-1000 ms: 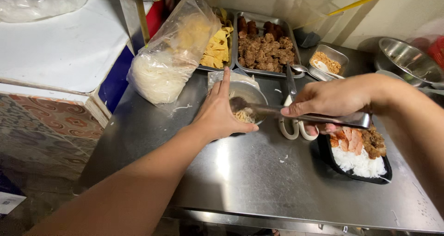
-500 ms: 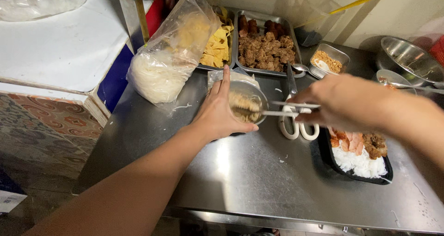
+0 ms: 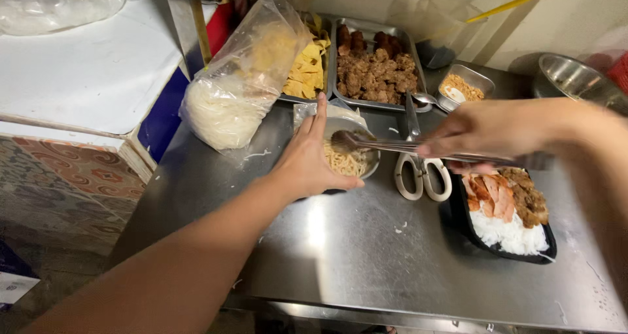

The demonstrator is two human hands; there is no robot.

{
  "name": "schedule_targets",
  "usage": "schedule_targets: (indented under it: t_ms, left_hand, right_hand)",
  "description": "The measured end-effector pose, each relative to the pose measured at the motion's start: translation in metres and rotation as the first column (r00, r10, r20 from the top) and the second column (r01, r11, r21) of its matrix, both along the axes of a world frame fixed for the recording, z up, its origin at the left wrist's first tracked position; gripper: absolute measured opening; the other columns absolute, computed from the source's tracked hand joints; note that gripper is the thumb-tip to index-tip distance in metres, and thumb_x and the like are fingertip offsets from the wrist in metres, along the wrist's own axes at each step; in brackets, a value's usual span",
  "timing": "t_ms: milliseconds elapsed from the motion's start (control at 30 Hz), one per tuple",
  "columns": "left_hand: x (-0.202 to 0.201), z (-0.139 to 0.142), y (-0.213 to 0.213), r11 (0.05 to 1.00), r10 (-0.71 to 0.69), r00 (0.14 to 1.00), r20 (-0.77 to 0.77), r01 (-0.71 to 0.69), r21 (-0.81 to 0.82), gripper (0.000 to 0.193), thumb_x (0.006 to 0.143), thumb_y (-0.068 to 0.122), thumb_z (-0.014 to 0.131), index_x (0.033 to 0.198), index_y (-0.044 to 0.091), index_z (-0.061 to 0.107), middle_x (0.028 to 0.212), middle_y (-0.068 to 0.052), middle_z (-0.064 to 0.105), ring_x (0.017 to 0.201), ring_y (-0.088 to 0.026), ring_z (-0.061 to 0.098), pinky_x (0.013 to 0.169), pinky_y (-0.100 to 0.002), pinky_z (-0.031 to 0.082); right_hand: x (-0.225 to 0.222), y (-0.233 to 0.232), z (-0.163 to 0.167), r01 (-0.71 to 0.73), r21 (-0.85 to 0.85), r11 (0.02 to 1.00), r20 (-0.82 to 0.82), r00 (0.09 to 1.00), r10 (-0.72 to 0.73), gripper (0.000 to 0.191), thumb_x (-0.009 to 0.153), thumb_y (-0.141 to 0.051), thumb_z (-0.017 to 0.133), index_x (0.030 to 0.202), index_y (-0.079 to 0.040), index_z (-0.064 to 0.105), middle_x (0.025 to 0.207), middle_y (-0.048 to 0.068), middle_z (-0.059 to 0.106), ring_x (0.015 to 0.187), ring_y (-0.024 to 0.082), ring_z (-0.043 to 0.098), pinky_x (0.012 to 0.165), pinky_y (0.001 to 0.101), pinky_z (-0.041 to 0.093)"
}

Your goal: The person uses tongs and scissors to cut cooked meat and place it over rice in a black container, then adds noodles and a powdered seasoning into a separate metal bowl. The person handles multiple ingredients and tools throughout the process.

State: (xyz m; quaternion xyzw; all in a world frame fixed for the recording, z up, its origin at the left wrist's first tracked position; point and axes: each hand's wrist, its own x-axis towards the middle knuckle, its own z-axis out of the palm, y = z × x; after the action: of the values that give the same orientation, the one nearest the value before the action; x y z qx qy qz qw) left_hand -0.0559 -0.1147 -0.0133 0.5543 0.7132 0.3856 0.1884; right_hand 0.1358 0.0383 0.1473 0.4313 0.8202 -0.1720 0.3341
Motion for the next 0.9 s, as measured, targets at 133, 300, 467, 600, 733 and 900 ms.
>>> schedule_targets:
  t_ms: [133,300,467,600,733,900]
  left_hand:
    - [-0.008,0.001,0.005,0.999,-0.031,0.999,-0.012,0.031,-0.018,0.162,0.052,0.048,0.097,0.157,0.004,-0.018,0.152,-0.028,0.035,0.142,-0.043,0.039,0.118,-0.042,0.035]
    - [-0.015,-0.003,0.008,0.998,-0.062,0.997,-0.049,0.062,0.011,0.162,0.054,0.049,0.097,0.156,0.002,-0.02,0.152,-0.03,0.035,0.143,-0.044,0.038,0.118,-0.042,0.034]
    - [-0.016,-0.004,0.012,0.999,-0.041,0.997,-0.066,0.043,0.02,0.162,0.055,0.05,0.097,0.157,0.004,-0.021,0.151,-0.034,0.034,0.142,-0.046,0.037,0.118,-0.043,0.034]
    - [-0.016,-0.006,0.015,1.0,-0.024,0.998,-0.056,0.025,0.016,0.164,0.051,0.051,0.095,0.158,0.005,-0.021,0.148,-0.034,0.039,0.139,-0.045,0.043,0.119,-0.042,0.036]
    - [-0.019,-0.01,0.018,0.998,-0.025,0.993,-0.116,0.031,0.052,0.166,0.055,0.052,0.1,0.156,0.005,-0.022,0.15,-0.039,0.032,0.141,-0.05,0.034,0.118,-0.046,0.03]
    - [-0.018,-0.011,0.019,0.999,-0.005,0.994,-0.109,0.01,0.041,0.163,0.055,0.054,0.097,0.156,0.003,-0.021,0.151,-0.033,0.036,0.141,-0.045,0.04,0.119,-0.043,0.034]
  right_hand:
    - [-0.019,-0.003,-0.034,0.018,-0.235,0.972,-0.217,0.974,-0.071,0.05,0.095,-0.051,0.064,0.111,-0.006,0.078,0.063,0.001,0.061,0.051,0.012,0.051,0.049,0.0308,0.045]
    - [-0.017,-0.012,-0.024,-0.079,-0.083,0.993,-0.237,0.97,0.057,0.04,0.091,-0.046,0.065,0.116,-0.018,0.078,0.063,0.005,0.066,0.052,0.016,0.056,0.047,0.0338,0.048]
    - [-0.01,-0.032,-0.015,-0.287,0.329,0.9,-0.117,0.933,0.341,0.039,0.097,-0.046,0.063,0.129,-0.026,0.07,0.079,0.008,0.08,0.068,0.02,0.074,0.07,0.0377,0.059]
    - [-0.007,-0.051,-0.039,-0.37,0.323,0.871,-0.246,0.856,0.454,0.052,0.093,-0.052,0.064,0.136,-0.023,0.067,0.099,0.004,0.078,0.083,0.019,0.073,0.082,0.038,0.057]
    - [0.001,-0.041,-0.025,-0.173,0.216,0.961,-0.205,0.954,0.217,0.052,0.094,-0.056,0.06,0.133,-0.022,0.068,0.092,0.009,0.075,0.078,0.022,0.07,0.075,0.0412,0.06]
    - [-0.007,-0.043,-0.024,-0.008,0.132,0.991,-0.104,0.994,0.022,0.052,0.099,-0.059,0.053,0.114,-0.014,0.075,0.077,0.008,0.072,0.069,0.018,0.067,0.067,0.0379,0.057]
